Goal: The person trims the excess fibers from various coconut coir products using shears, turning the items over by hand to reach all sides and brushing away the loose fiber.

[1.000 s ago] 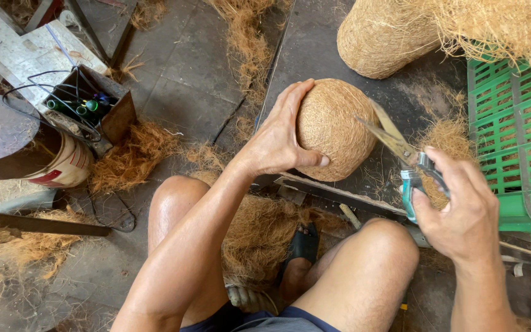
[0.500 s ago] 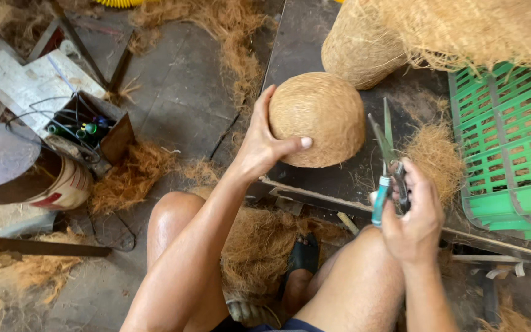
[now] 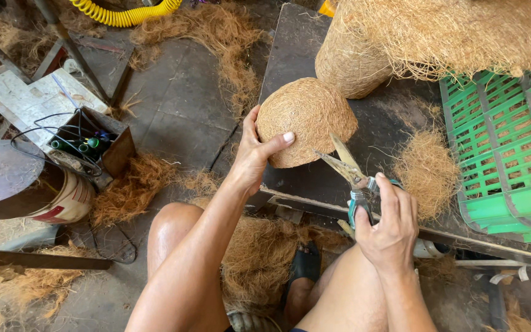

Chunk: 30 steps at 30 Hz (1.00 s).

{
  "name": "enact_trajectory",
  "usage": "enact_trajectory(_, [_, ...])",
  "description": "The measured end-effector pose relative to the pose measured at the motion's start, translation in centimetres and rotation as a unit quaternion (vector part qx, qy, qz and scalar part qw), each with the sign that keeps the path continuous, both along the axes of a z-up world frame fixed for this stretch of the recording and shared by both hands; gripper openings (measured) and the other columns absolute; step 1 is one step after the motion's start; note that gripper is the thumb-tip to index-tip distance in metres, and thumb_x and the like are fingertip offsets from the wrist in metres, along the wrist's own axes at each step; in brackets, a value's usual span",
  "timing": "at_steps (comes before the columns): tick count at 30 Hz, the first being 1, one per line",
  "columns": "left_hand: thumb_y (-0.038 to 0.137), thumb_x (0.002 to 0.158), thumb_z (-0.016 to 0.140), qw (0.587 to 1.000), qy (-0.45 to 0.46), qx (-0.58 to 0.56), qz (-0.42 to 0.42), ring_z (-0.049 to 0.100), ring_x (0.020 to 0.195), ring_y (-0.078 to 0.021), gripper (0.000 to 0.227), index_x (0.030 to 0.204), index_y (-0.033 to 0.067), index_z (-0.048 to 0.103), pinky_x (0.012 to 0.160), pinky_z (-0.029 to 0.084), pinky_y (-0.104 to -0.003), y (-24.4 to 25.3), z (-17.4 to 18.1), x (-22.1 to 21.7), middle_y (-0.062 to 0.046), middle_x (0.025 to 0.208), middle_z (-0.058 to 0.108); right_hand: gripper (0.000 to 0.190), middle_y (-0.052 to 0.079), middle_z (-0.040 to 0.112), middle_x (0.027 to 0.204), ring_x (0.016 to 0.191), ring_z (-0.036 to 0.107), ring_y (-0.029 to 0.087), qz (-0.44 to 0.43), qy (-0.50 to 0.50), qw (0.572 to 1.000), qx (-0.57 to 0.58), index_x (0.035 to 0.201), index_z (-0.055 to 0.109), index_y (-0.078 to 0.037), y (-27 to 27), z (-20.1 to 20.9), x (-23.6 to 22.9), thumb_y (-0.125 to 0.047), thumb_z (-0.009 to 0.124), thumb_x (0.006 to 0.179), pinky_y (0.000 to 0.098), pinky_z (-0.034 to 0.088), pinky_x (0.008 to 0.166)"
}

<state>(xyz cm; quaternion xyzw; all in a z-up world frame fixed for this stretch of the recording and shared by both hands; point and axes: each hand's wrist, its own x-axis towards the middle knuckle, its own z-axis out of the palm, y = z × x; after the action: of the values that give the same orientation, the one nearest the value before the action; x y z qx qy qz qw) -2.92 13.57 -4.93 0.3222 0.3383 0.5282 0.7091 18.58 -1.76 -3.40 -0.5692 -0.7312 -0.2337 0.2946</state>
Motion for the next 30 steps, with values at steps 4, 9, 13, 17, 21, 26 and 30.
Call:
enact_trajectory(4, [0.038,0.048,0.083,1.0,0.005,0.0,-0.011,0.047,0.133,-0.0253,0.127,0.154,0.0093,0.018,0.111,0.041,-0.039,-0.1,0.4,-0.1,-0.013,0.148,0.041,0.046,0.024,0.063,0.119,0.096,0.059,0.037,-0.003,-0.005,1.0,0.009,0.133,0.056,0.009,0.1,-0.6,0.7,-0.01,0.063,0.092,0.0474,0.05,0.088])
enact_trajectory(9, [0.036,0.049,0.082,1.0,0.001,-0.011,-0.021,0.05,0.13,-0.0254,0.125,0.154,0.0103,0.018,0.108,0.043,-0.039,-0.4,0.6,-0.1,-0.012,0.147,0.042,0.04,0.02,0.067,0.102,0.087,0.062,0.033,-0.013,0.05,0.998,0.019,0.127,0.065,0.006,-0.4,-0.9,1.1,0.0,0.071,0.088,0.044,0.054,0.079])
enact_trajectory(13, [0.041,0.049,0.079,1.0,0.003,-0.016,-0.025,0.05,0.129,-0.0262,0.123,0.153,0.0127,0.02,0.105,0.045,-0.042,-1.3,1.9,-0.5,-0.01,0.145,0.043,0.051,0.025,0.069,0.11,0.096,0.069,0.029,-0.064,0.276,0.958,-0.049,0.132,0.06,0.004,0.3,-0.4,0.1,0.011,0.071,0.083,0.0337,0.058,0.074])
enact_trajectory(17, [0.043,0.076,0.073,0.997,-0.078,0.019,-0.003,0.026,0.142,-0.0543,0.108,0.159,0.0146,0.01,0.105,0.031,-0.071,-1.3,1.7,-0.3,-0.032,0.155,0.02,0.051,0.025,0.069,0.104,0.095,0.068,0.036,-0.128,0.37,0.902,-0.182,0.136,0.056,0.0,2.0,-1.3,1.4,0.005,0.065,0.086,0.047,0.056,0.081])
enact_trajectory(21, [0.053,0.086,0.062,0.98,-0.193,-0.041,-0.026,0.05,0.13,-0.0404,0.071,0.147,0.0253,0.04,0.096,0.046,-0.066,0.5,-1.9,0.2,-0.018,0.144,0.048,0.048,0.018,0.073,0.109,0.105,0.069,0.032,-0.223,0.312,0.874,-0.3,0.133,0.063,-0.014,3.6,-3.0,3.2,-0.013,0.071,0.086,0.0489,0.053,0.093])
enact_trajectory(26, [0.071,0.084,0.052,0.96,-0.268,-0.061,-0.055,0.058,0.122,-0.0389,0.079,0.141,0.0169,0.049,0.088,0.054,-0.06,0.0,-1.3,-1.1,-0.019,0.137,0.055,0.049,0.023,0.07,0.117,0.11,0.068,0.038,-0.236,0.25,0.863,-0.372,0.137,0.059,-0.01,4.6,-2.6,2.3,-0.012,0.067,0.089,0.0531,0.054,0.094])
enact_trajectory(30, [0.078,0.081,0.052,0.931,-0.355,-0.07,-0.053,0.056,0.122,-0.0429,0.095,0.147,0.0103,0.043,0.09,0.054,-0.063,-0.2,-1.4,-1.4,-0.024,0.14,0.05,0.047,0.021,0.071,0.119,0.111,0.069,0.036,-0.261,0.154,0.864,-0.403,0.135,0.06,-0.019,5.5,-5.4,4.2,-0.025,0.065,0.089,0.0517,0.054,0.094])
